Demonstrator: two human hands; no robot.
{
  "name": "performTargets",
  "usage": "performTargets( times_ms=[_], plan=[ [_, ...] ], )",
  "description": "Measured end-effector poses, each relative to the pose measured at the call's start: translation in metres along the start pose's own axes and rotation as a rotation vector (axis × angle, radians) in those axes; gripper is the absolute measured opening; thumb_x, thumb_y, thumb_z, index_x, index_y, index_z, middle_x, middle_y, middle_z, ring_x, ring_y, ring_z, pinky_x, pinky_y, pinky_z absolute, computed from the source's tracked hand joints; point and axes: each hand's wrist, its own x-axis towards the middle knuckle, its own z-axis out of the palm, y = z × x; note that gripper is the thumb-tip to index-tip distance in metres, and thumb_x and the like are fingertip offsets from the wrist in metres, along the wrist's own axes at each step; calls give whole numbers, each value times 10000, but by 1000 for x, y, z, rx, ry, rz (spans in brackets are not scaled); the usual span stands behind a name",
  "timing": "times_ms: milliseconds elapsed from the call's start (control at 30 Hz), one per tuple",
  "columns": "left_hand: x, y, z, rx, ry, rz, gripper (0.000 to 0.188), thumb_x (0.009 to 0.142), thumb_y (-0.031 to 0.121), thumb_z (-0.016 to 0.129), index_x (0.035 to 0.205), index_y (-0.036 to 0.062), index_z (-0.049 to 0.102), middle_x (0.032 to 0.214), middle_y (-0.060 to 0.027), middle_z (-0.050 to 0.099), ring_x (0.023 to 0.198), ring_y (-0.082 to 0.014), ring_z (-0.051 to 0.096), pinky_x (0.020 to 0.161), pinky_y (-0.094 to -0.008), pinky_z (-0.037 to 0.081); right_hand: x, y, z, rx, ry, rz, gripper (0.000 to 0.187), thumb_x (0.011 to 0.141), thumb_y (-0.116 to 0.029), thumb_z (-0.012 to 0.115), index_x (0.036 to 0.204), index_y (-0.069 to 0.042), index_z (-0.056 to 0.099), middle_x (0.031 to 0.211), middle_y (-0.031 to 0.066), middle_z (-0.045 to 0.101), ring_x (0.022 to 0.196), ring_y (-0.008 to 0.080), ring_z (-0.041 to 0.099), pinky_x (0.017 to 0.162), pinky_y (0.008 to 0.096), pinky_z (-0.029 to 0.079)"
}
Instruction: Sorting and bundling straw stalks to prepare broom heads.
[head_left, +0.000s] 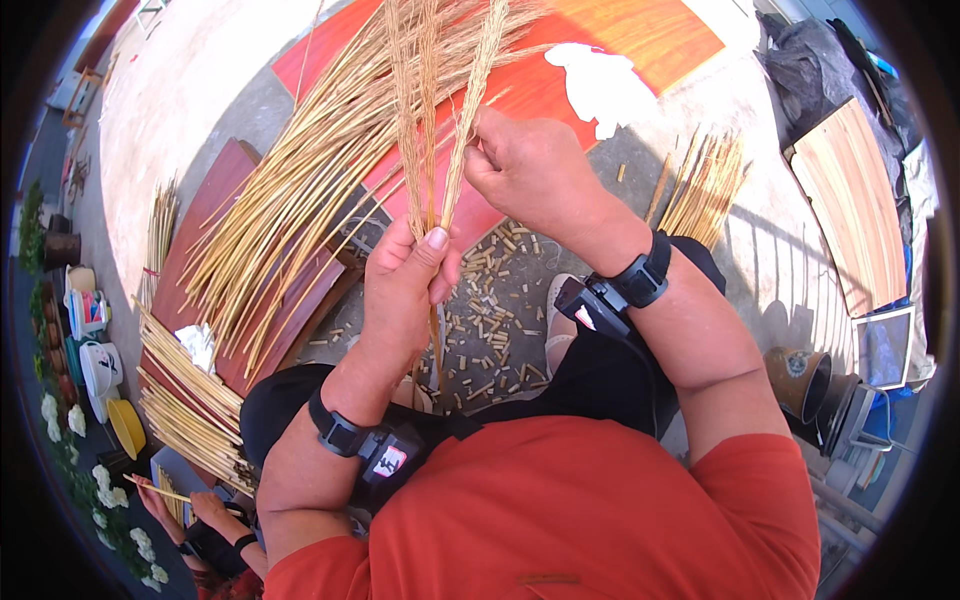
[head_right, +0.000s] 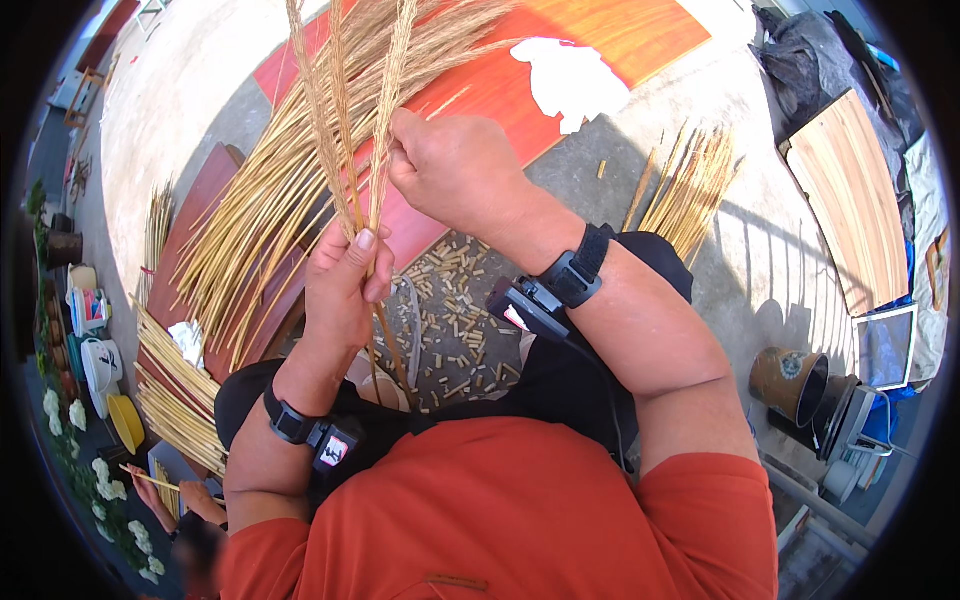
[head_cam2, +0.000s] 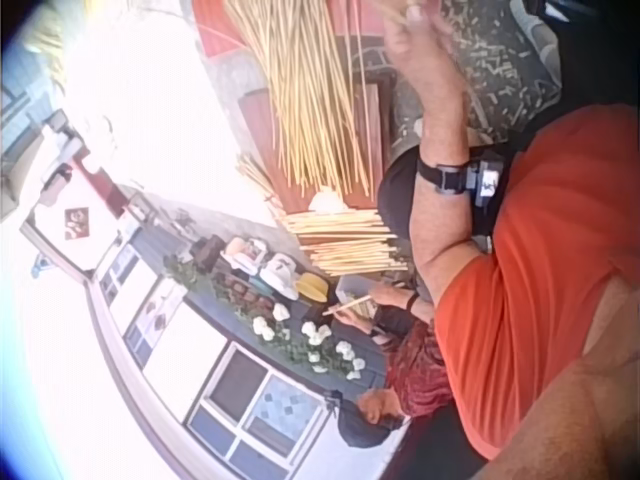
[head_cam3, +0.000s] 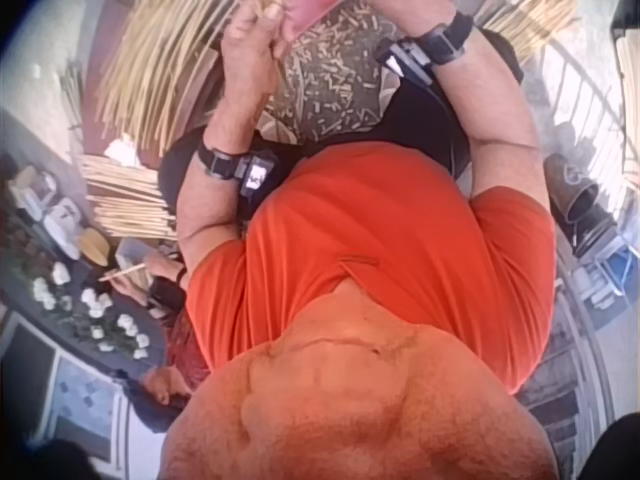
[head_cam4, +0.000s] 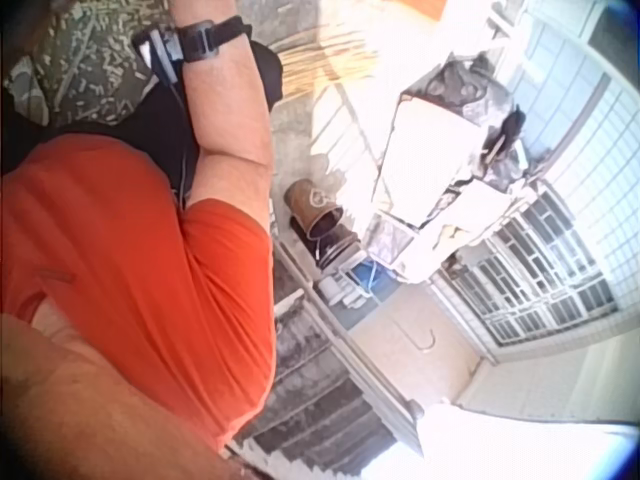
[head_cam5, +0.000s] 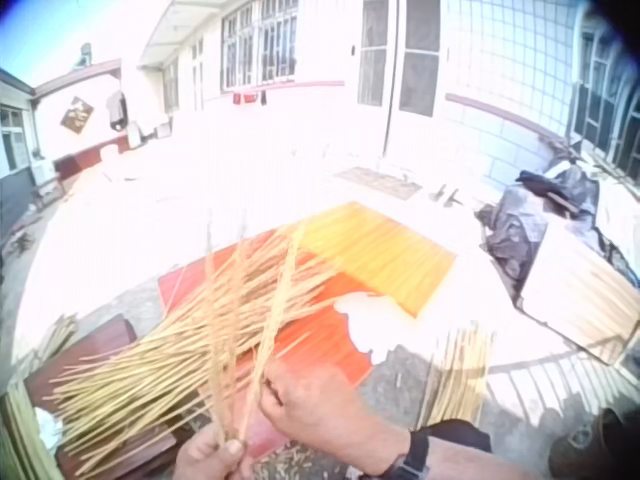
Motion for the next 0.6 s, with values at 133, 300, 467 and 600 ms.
performTargets(
  times_ms=[133, 300, 467, 600],
  plan=[
    [5, 5, 2, 4, 41, 8, 154, 932, 209, 528, 974, 67, 569, 592, -13, 502, 449, -57, 356, 437, -194, 285, 3, 4, 11, -166, 103, -57, 110, 797, -163, 569, 806, -57, 543, 548, 131, 556, 520, 317, 582, 471, 422, 448],
    [4, 9, 5, 24, -22, 4, 112, 934, 173, 511, 942, 70, 555, 614, -3, 521, 487, -47, 377, 449, -184, 288, 14, 23, 15, -239, 125, -18, 95, 798, -145, 538, 817, -52, 534, 559, 148, 572, 557, 333, 602, 488, 435, 466],
    [-4, 11, 2, -14, 38, 32, 159, 926, 216, 542, 963, 63, 562, 602, -19, 508, 458, -62, 360, 443, -196, 298, 33, 51, -23, 70, 333, 155, 161, 820, -200, 576, 786, -42, 579, 556, 134, 561, 501, 235, 581, 464, 338, 456],
    [1, 15, -14, -3, 118, 113, 134, 933, 192, 528, 966, 66, 563, 624, -26, 531, 465, -68, 381, 453, -192, 312, 8, 5, -34, 538, 94, 305, 192, 841, -224, 601, 770, -47, 583, 549, 33, 533, 483, 97, 522, 449, 245, 419]
  ],
)
